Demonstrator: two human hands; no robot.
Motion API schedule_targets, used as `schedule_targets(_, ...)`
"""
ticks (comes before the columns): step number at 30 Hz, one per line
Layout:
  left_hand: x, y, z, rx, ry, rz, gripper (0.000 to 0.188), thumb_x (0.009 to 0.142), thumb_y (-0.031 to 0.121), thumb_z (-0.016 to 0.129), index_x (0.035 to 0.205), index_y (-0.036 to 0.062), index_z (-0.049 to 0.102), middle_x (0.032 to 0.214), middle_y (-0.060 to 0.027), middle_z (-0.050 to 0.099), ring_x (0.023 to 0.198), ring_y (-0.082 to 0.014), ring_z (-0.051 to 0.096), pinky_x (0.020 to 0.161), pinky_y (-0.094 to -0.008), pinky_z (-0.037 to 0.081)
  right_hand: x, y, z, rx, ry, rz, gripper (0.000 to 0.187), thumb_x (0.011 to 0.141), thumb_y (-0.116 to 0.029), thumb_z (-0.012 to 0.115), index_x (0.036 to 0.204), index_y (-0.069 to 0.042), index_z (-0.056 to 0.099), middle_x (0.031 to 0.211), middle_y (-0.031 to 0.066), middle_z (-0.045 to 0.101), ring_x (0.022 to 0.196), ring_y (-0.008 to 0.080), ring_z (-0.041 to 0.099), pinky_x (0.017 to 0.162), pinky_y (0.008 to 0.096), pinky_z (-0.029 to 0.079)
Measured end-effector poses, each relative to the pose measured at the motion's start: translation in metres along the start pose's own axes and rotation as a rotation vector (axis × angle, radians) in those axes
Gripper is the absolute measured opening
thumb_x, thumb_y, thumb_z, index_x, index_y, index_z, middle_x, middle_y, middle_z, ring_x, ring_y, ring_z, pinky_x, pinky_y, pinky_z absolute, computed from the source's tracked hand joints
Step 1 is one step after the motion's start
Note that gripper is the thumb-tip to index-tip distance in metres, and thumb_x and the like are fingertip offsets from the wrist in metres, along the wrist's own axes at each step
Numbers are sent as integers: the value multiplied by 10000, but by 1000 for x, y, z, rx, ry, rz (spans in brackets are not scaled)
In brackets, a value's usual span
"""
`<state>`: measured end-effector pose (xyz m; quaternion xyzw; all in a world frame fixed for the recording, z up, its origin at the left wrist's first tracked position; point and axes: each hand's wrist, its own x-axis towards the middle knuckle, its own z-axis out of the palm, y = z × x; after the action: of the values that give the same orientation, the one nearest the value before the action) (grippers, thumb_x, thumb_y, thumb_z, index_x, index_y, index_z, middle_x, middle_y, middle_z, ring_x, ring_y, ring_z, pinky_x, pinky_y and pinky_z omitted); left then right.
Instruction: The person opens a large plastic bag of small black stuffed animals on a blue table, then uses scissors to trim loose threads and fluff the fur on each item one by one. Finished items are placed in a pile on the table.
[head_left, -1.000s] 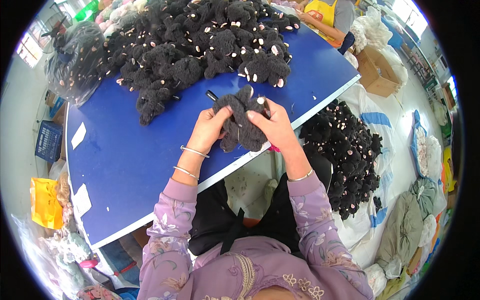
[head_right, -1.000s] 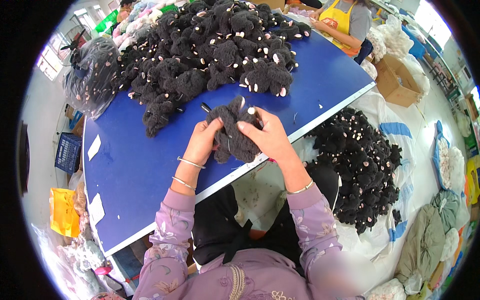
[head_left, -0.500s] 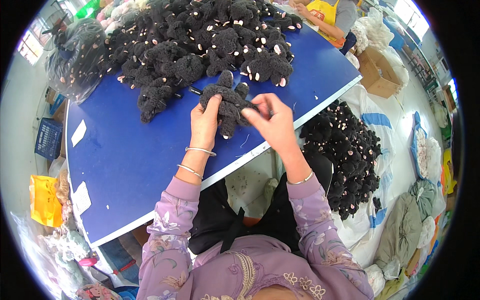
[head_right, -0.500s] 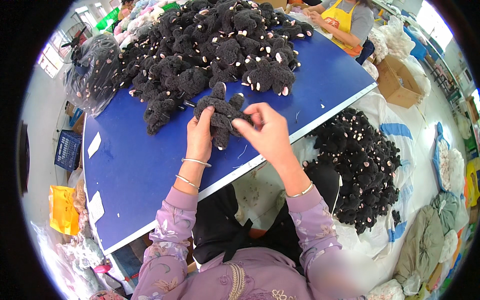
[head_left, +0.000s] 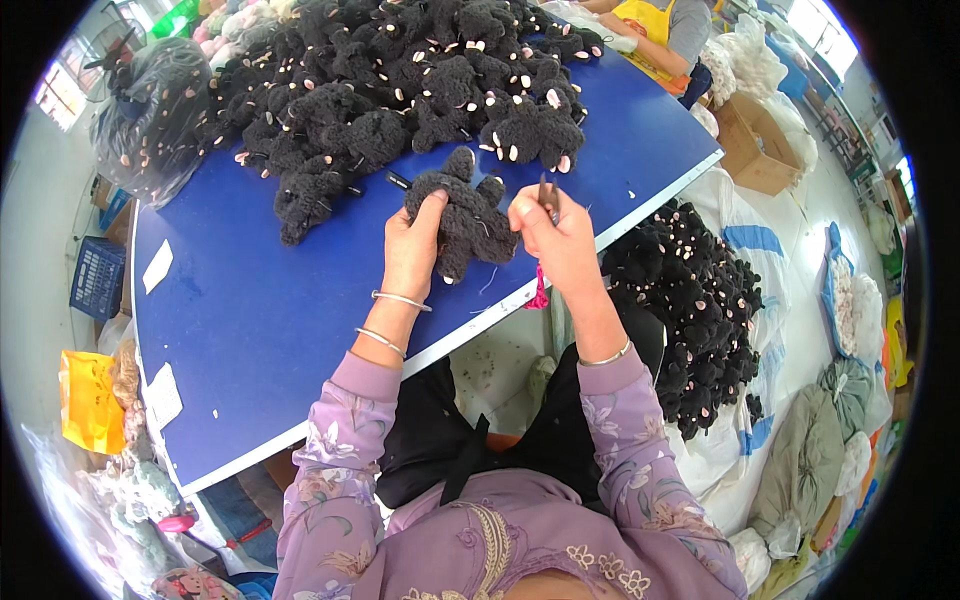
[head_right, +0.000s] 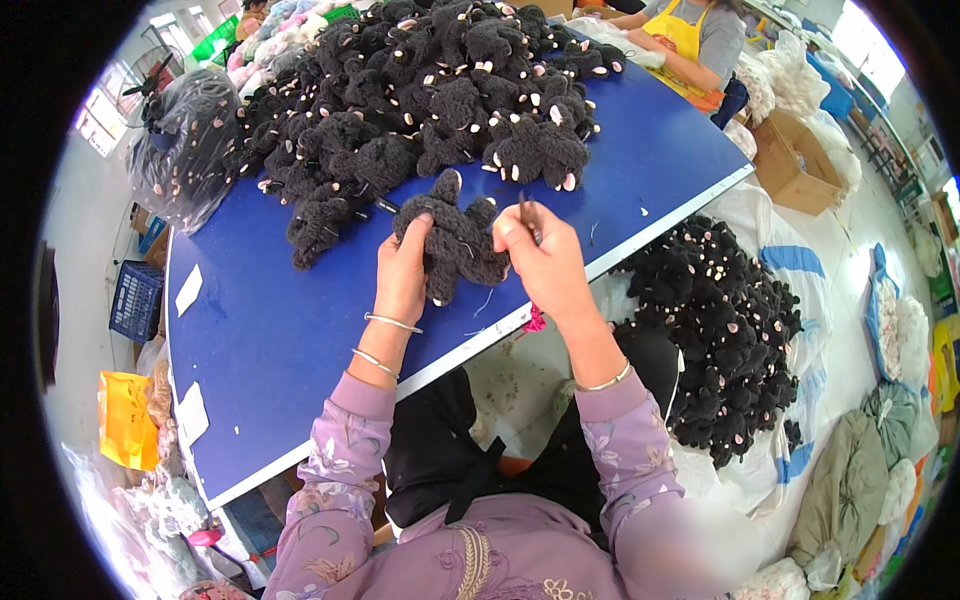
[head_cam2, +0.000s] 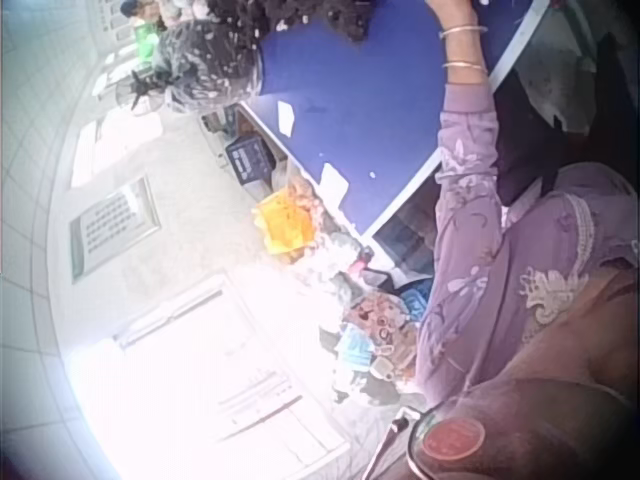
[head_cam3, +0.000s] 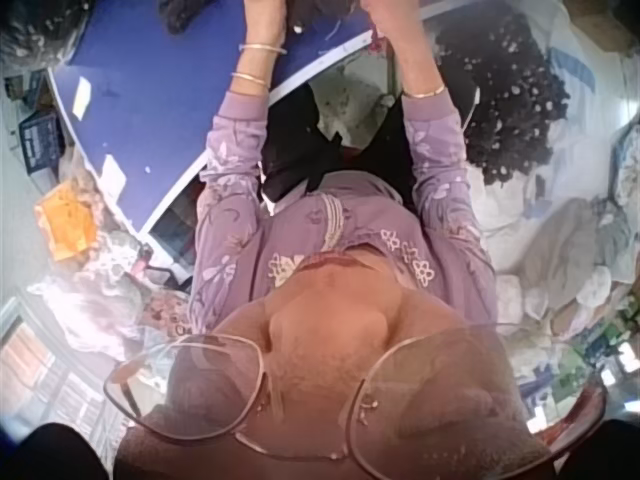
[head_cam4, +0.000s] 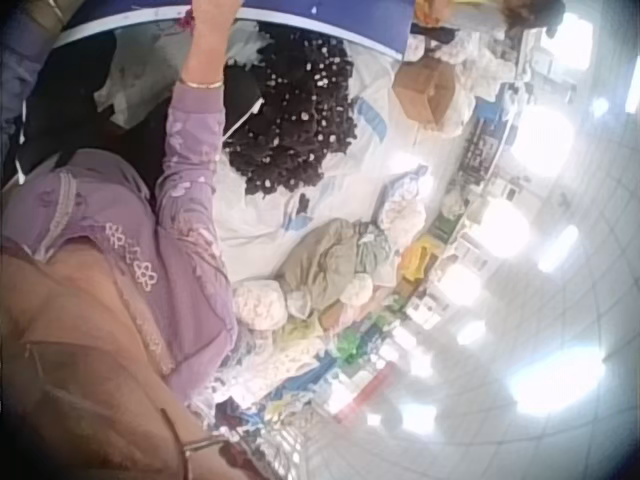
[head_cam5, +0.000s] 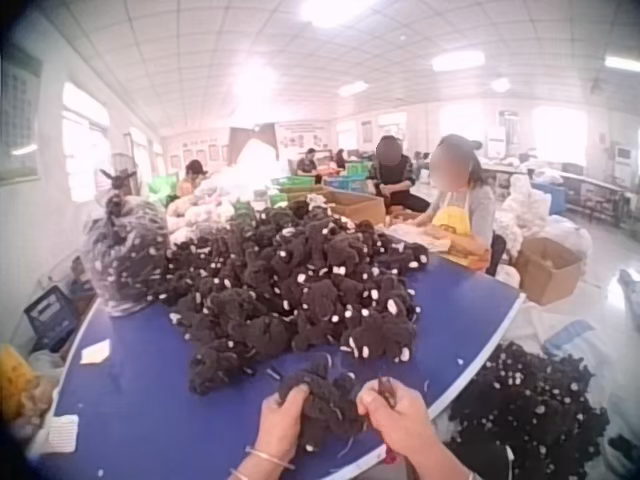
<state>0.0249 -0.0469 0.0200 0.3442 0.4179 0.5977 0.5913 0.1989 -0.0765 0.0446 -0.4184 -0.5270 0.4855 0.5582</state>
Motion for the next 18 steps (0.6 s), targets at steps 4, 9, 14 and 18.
schedule_targets(4,-2,-2,0,9,-39,-12,275,922,256,632,965,-13,667,884,-46,678,754,-107,630,691,-253,515,-5,3,15,-389,-43,-208,112,865,-75,665,931,4,621,773,14,561,694,115,560,616,251,458)
schedule_targets(9,-6,-4,-1,49,-139,-54,322,936,318,629,949,-1,665,862,-34,671,740,-95,619,691,-246,511,0,23,10,-589,-62,-417,104,873,-57,636,945,12,608,778,2,543,673,82,512,589,247,429)
schedule_targets(14,-4,1,-1,-29,-149,-82,349,938,320,621,1052,-10,631,981,-50,662,851,-99,608,784,-255,503,-3,11,6,-32,-46,128,177,917,-139,601,916,36,576,717,2,525,644,123,513,592,302,447)
schedule_targets(18,-7,-4,4,39,-280,18,363,926,288,638,1140,-3,596,1077,-50,641,961,-111,589,860,-274,487,1,16,4,-169,15,1,181,941,-150,565,919,30,566,745,7,554,695,87,510,644,279,453)
